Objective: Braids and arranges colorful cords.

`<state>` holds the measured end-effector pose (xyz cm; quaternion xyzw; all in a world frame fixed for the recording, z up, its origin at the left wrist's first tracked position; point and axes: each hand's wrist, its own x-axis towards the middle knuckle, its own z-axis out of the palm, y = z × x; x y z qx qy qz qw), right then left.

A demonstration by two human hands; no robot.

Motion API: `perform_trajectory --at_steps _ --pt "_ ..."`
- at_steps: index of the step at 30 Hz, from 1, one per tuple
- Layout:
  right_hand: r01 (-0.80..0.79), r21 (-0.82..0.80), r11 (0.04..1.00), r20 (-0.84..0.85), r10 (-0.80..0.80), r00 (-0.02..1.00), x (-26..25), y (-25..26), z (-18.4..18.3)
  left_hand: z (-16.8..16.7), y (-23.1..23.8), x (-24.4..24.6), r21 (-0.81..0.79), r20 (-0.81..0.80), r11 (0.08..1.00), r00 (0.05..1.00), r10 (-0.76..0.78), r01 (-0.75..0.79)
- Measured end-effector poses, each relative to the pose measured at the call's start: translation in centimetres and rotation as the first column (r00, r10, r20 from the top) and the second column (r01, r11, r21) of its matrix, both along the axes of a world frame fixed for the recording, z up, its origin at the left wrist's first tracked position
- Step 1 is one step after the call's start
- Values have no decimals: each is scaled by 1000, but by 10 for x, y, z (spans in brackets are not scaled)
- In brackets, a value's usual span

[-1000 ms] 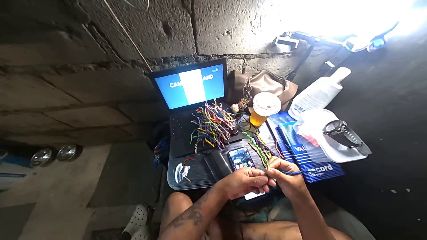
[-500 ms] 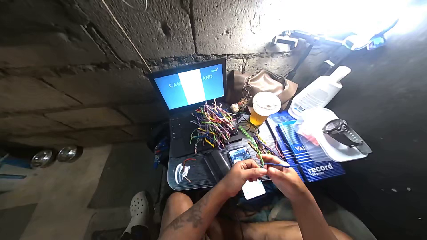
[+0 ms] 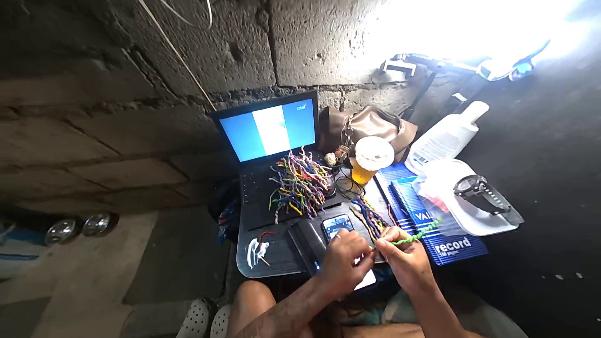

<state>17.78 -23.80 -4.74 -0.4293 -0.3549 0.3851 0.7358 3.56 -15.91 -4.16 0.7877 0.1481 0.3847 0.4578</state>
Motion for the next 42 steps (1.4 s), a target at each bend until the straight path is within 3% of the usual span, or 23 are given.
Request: perform_trajectory --at_steps 1,2,4,6,8,9,14,20,21,22,24,25,26,27,28,29,31,32,34,36,38,40,42 --pt "29 -16 999 -9 -29 1000 -1 1 0 -2 1 0 166 -14 981 995 102 -98" --pt "40 -30 999 -21 -40 999 -2 2 1 -2 0 0 161 -37 981 993 115 -108" --pt "4 -46 999 -33 -6 999 2 1 1 4 2 -4 -210 -124 976 988 -92 64" --pt "-89 -30 996 -36 88 995 9 0 -2 7 14 -7 -631 -13 710 911 -413 313" --pt "-204 -6 979 -5 204 979 14 -3 -5 2 22 -10 -790 168 414 808 -565 453" --pt "-253 8 967 9 253 967 16 -4 -5 1 23 -10 -818 209 335 784 -584 468" --pt "-434 60 899 98 428 899 22 -4 -7 1 21 -10 -884 233 199 767 -598 424" --pt "-351 101 931 296 309 904 19 -4 -4 -2 19 -9 -835 369 110 697 -614 539" --pt "-320 115 940 311 272 911 17 -4 -3 -3 18 -9 -822 364 147 705 -608 551" --pt "-280 121 952 327 228 917 14 -4 -3 -2 16 -9 -801 317 248 737 -597 545" --pt "-132 99 986 343 91 935 9 -5 -2 5 13 -11 -647 114 618 858 -501 447" --pt "-24 66 998 338 0 941 5 -5 -2 8 11 -11 -452 -19 831 928 -373 325" --pt "88 15 996 329 -88 940 1 -4 0 7 9 -9 -179 -108 971 978 -178 157" --pt "178 -34 983 312 -159 937 -3 -1 0 3 9 -6 65 -125 998 992 -3 11" --pt "214 -76 974 275 -185 943 -5 1 0 0 8 -4 173 -123 983 989 86 -64" --pt "204 -108 973 236 -174 956 -6 3 0 -1 6 -4 150 -146 986 985 92 -70" --pt "63 -150 987 174 -37 984 -1 1 -1 6 6 -7 -199 -209 978 973 -102 60" --pt "-59 -144 988 129 78 989 5 -1 -1 9 9 -9 -408 -175 899 954 -245 156" --pt "-304 -50 951 59 307 950 17 -6 -4 8 14 -10 -686 11 649 896 -444 330" --pt "-471 75 879 83 465 882 28 -6 -7 5 15 -10 -807 232 362 815 -532 466" --pt "-514 144 845 151 495 856 33 -4 -9 2 14 -11 -832 376 142 734 -566 536" --pt "-477 164 864 167 452 876 34 -4 -10 -1 12 -10 -836 422 44 693 -585 546" --pt "-416 171 893 169 389 906 31 -5 -9 -3 9 -8 -835 424 25 670 -609 550"
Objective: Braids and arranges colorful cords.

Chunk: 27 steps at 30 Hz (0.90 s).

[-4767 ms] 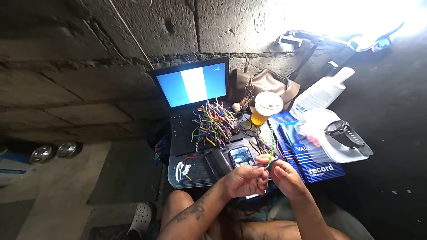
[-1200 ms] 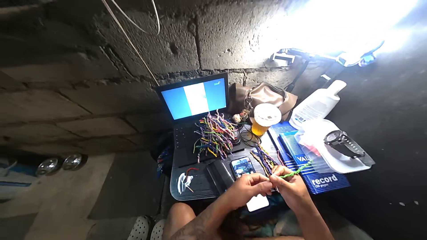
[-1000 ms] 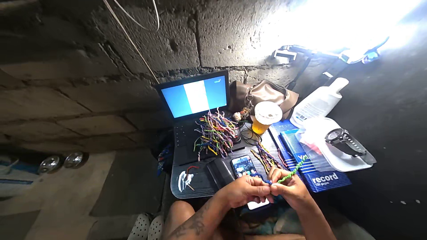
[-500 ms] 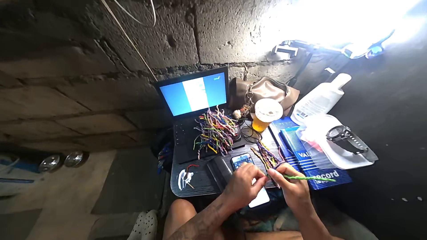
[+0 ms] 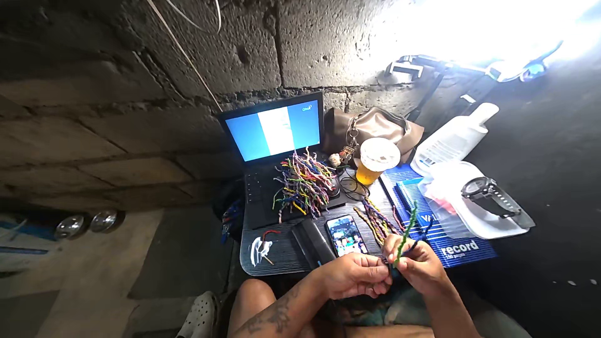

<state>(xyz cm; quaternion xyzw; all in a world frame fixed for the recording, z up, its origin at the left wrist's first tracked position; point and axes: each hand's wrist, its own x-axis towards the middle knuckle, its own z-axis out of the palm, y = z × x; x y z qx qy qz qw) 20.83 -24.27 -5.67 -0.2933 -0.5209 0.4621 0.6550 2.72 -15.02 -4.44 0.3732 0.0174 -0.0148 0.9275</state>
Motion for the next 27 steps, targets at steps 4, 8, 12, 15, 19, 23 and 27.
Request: perform_trajectory --at_steps 4,8,12,15,19,23,27 --pt "265 40 963 111 -268 957 -12 -1 8 3 -4 0 415 71 873 965 251 -258" --pt "557 -92 825 136 -544 828 -30 2 12 5 -10 4 845 490 -82 704 514 -528" --pt "408 -100 907 69 -403 913 -20 1 8 9 -4 -3 603 90 711 917 389 -361" --pt "246 -25 969 15 -245 969 -12 0 6 1 -1 -4 94 53 993 997 62 -66" --pt "124 18 992 12 -125 992 -13 2 3 -10 -11 -1 -178 113 979 990 -83 102" --pt "119 34 992 32 -120 992 -12 1 2 -16 -18 3 -182 122 982 992 -32 54" --pt "359 -39 933 64 -356 932 -20 1 7 -6 -17 4 425 174 780 887 427 -459"
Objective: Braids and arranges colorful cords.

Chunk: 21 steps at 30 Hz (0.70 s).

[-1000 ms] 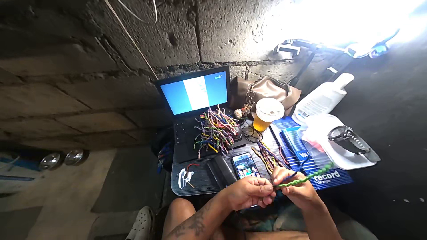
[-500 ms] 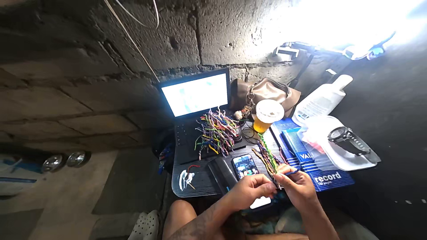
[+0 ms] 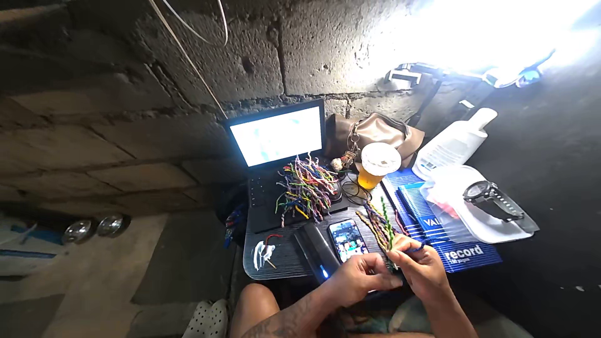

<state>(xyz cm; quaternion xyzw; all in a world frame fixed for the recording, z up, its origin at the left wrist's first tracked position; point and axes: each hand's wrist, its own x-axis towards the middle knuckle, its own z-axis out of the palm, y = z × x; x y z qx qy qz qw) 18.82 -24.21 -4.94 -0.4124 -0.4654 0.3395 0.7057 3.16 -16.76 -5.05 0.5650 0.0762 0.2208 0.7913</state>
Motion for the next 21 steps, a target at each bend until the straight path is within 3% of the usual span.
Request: perform_trajectory --at_steps 1,2,3,4,5,7,8,10,12,15,18,21 --pt "98 -49 994 2 -98 995 -4 1 1 3 4 0 349 -8 914 975 222 -205" --pt "178 -94 980 -7 -180 984 -7 2 2 5 8 0 609 37 717 915 401 -339" --pt "226 -136 965 -27 -231 972 -10 4 2 6 12 -1 716 62 588 873 484 -376" --pt "232 -173 957 -56 -244 968 -10 5 1 8 14 -3 720 26 592 866 499 -362" --pt "192 -198 961 -91 -214 973 -10 5 1 11 14 -4 641 -54 698 889 455 -318" --pt "-1 -206 979 -155 -32 987 -2 2 1 13 16 -6 274 -197 951 960 200 -142" --pt "-126 -182 975 -179 93 979 3 0 0 13 17 -7 75 -203 997 978 49 -34" --pt "-327 -94 940 -197 304 932 13 -3 -2 9 18 -8 -223 -117 962 975 -189 159" --pt "-408 -24 913 -178 398 900 18 -3 -3 5 18 -7 -380 0 870 941 -340 314" --pt "-386 45 922 -169 387 906 21 0 -9 2 16 -6 -434 55 806 905 -422 402" --pt "-294 49 954 -104 298 949 17 0 -7 2 14 -5 -366 -31 861 921 -389 352" --pt "-121 46 992 -4 121 993 10 -1 -1 4 11 -4 -227 -73 951 970 -231 210"
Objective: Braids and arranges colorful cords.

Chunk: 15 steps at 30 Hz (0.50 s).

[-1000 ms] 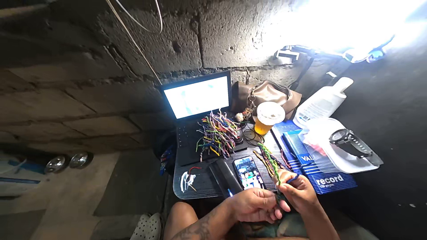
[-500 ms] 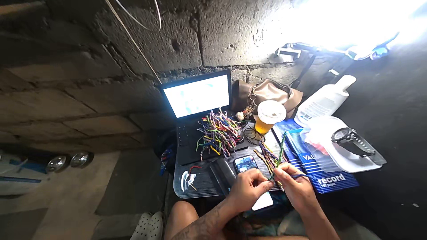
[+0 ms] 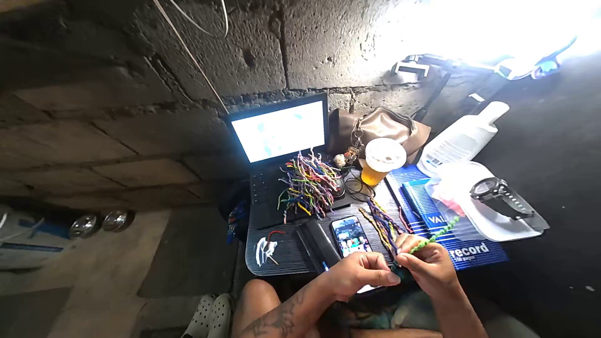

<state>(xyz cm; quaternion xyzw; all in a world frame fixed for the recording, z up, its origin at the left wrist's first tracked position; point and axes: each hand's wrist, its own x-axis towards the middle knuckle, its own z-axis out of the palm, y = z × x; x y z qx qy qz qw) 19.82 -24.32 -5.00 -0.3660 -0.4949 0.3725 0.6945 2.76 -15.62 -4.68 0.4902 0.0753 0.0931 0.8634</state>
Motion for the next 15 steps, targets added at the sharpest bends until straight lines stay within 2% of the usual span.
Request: perform_trajectory --at_steps 1,2,3,4,5,6,7,8,9,10,11,12,13,15 --pt "85 -6 996 38 -84 996 -3 0 2 1 0 0 141 13 984 995 104 -104" --pt "177 -22 984 72 -175 982 -8 0 3 2 -1 0 361 55 901 970 235 -239" --pt "263 -46 964 86 -258 962 -13 1 4 4 -3 0 603 135 706 920 369 -371" --pt "320 -73 945 67 -315 947 -17 2 2 5 -4 2 765 230 457 855 465 -454" --pt "344 -103 933 34 -342 939 -20 4 1 5 -4 2 828 282 299 814 508 -474" --pt "345 -129 930 2 -348 938 -21 6 -1 6 -4 2 837 261 294 810 525 -460" --pt "320 -146 936 -23 -327 945 -20 6 -1 9 -4 0 803 168 428 846 506 -415" --pt "274 -150 950 -43 -284 958 -18 6 -1 11 -1 -2 690 39 645 906 421 -330" --pt "217 -146 965 -59 -228 972 -15 4 -1 11 3 -4 505 -55 836 959 279 -214" --pt "156 -131 979 -62 -165 984 -12 2 -1 8 8 -5 303 -77 948 988 131 -102" --pt "106 -113 988 -55 -112 992 -10 1 -1 5 12 -5 135 -54 991 999 6 1" --pt "69 -97 993 -42 -73 996 -8 0 -2 2 14 -5 3 -8 997 997 -80 80" --pt "44 -87 995 -28 -47 999 -7 0 -3 2 15 -5 -87 30 988 992 -127 129" --pt "14 -73 997 -12 -15 1000 -6 1 -4 5 15 -6 -159 34 975 988 -150 153"
